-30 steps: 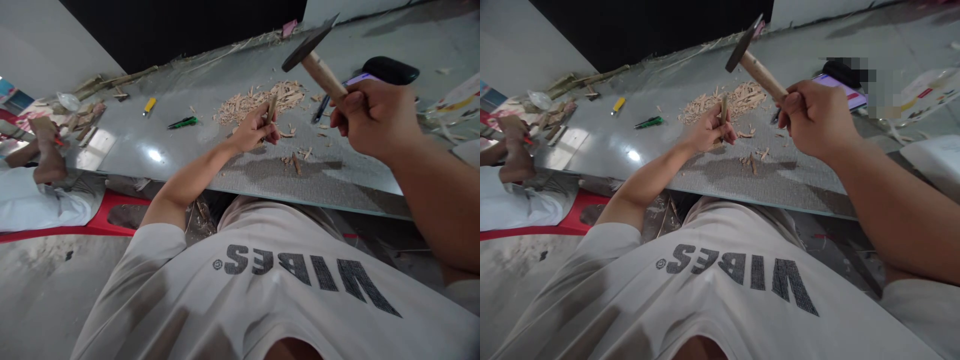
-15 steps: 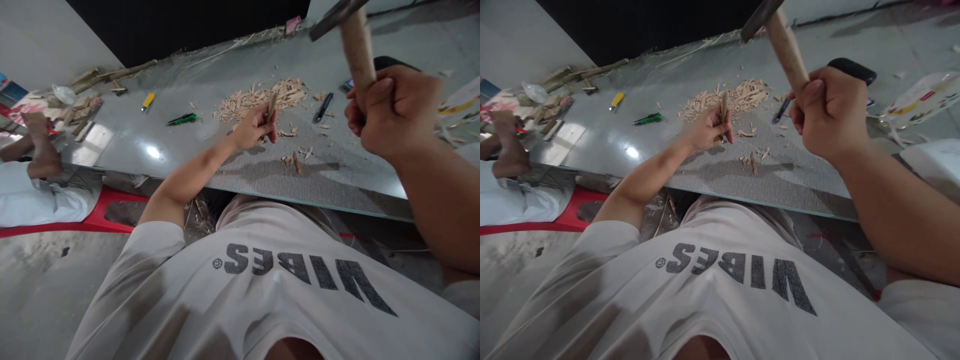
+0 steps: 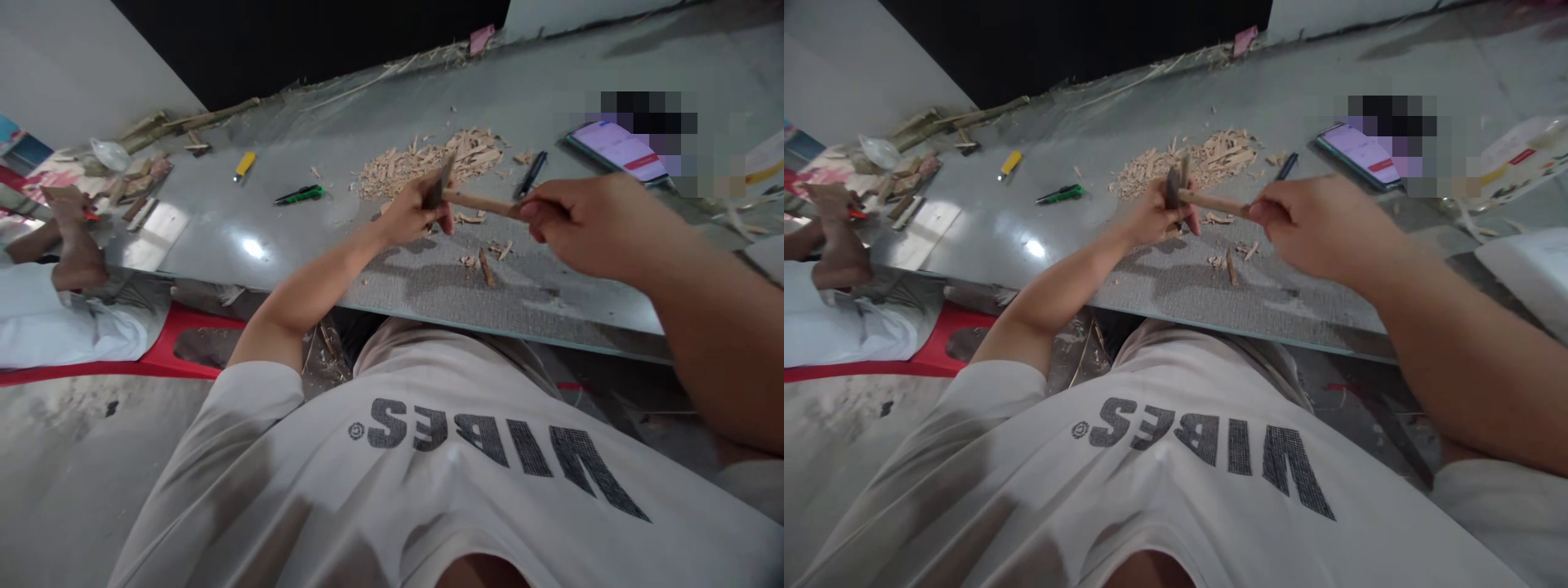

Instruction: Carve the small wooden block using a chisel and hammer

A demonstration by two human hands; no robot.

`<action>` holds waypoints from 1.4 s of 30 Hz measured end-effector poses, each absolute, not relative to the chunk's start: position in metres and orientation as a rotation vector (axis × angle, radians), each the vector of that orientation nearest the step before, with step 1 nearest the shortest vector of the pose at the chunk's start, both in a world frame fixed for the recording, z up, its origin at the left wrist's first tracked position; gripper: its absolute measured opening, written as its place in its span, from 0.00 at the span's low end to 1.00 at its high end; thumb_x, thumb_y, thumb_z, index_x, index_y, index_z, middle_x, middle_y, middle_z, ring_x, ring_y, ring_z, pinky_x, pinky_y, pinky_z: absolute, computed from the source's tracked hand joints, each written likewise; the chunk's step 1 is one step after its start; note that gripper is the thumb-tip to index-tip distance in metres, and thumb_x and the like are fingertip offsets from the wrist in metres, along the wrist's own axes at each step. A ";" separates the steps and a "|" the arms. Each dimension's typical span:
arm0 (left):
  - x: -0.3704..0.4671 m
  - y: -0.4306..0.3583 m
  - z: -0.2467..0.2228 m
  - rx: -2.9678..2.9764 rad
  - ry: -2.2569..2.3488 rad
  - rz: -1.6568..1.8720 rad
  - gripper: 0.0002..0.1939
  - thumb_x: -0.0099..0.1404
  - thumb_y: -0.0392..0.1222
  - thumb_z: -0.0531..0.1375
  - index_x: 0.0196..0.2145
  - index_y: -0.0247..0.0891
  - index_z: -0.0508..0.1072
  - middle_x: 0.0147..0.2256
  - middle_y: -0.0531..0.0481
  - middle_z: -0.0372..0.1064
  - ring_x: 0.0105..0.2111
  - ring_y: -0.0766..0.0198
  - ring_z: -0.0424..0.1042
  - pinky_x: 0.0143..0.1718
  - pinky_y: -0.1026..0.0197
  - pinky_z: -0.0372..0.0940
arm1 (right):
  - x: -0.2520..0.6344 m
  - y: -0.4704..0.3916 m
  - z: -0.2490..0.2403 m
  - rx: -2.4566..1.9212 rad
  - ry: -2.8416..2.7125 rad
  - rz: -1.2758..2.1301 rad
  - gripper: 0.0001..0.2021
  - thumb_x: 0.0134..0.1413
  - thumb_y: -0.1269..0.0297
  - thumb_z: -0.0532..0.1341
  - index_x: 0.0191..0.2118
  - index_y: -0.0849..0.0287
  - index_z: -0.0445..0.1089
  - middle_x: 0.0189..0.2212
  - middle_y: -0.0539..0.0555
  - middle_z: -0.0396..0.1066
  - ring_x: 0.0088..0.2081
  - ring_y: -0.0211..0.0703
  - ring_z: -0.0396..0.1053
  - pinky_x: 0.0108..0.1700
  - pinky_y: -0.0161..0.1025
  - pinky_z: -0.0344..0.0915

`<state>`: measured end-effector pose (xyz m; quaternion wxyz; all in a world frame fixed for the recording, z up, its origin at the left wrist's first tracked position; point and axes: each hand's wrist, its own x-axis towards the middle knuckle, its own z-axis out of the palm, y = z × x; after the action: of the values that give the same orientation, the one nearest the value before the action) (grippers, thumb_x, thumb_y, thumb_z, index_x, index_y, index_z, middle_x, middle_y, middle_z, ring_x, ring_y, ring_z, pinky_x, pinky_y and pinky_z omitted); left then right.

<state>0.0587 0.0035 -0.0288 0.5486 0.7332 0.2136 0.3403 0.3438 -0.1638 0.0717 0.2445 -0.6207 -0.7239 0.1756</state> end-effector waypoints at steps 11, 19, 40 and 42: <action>0.056 0.001 -0.026 1.703 0.512 0.774 0.27 0.86 0.60 0.80 0.44 0.47 0.69 0.34 0.53 0.82 0.37 0.58 0.85 0.54 0.49 0.81 | 0.337 -0.177 0.072 -1.713 -1.789 0.434 0.56 0.77 0.03 0.45 0.56 0.54 0.84 0.42 0.64 0.81 0.37 0.46 0.74 0.47 0.50 0.72; 0.055 0.003 -0.028 1.704 0.501 0.780 0.20 0.90 0.49 0.75 0.45 0.47 0.69 0.33 0.53 0.83 0.37 0.58 0.86 0.53 0.50 0.81 | 0.341 -0.176 0.076 -1.688 -1.778 0.450 0.56 0.76 0.02 0.46 0.54 0.54 0.82 0.41 0.65 0.80 0.36 0.47 0.72 0.44 0.50 0.67; 0.055 0.008 -0.027 1.783 0.567 0.721 0.18 0.86 0.53 0.81 0.45 0.41 0.81 0.33 0.48 0.85 0.36 0.58 0.87 0.47 0.54 0.78 | 0.350 -0.158 0.060 -1.522 -1.862 0.365 0.60 0.75 -0.01 0.47 0.51 0.58 0.84 0.34 0.59 0.79 0.28 0.37 0.65 0.35 0.43 0.59; 0.054 0.008 -0.026 1.776 0.563 0.732 0.20 0.84 0.53 0.82 0.44 0.41 0.81 0.33 0.47 0.85 0.37 0.56 0.89 0.47 0.53 0.79 | 0.346 -0.161 0.062 -1.420 -1.723 0.314 0.63 0.74 -0.02 0.41 0.54 0.58 0.83 0.34 0.59 0.77 0.28 0.38 0.65 0.34 0.43 0.59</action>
<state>0.0540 0.0077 -0.0258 0.5394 0.7471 0.2368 0.3079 0.3463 -0.1608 0.0621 0.4293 -0.5689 -0.6901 0.1258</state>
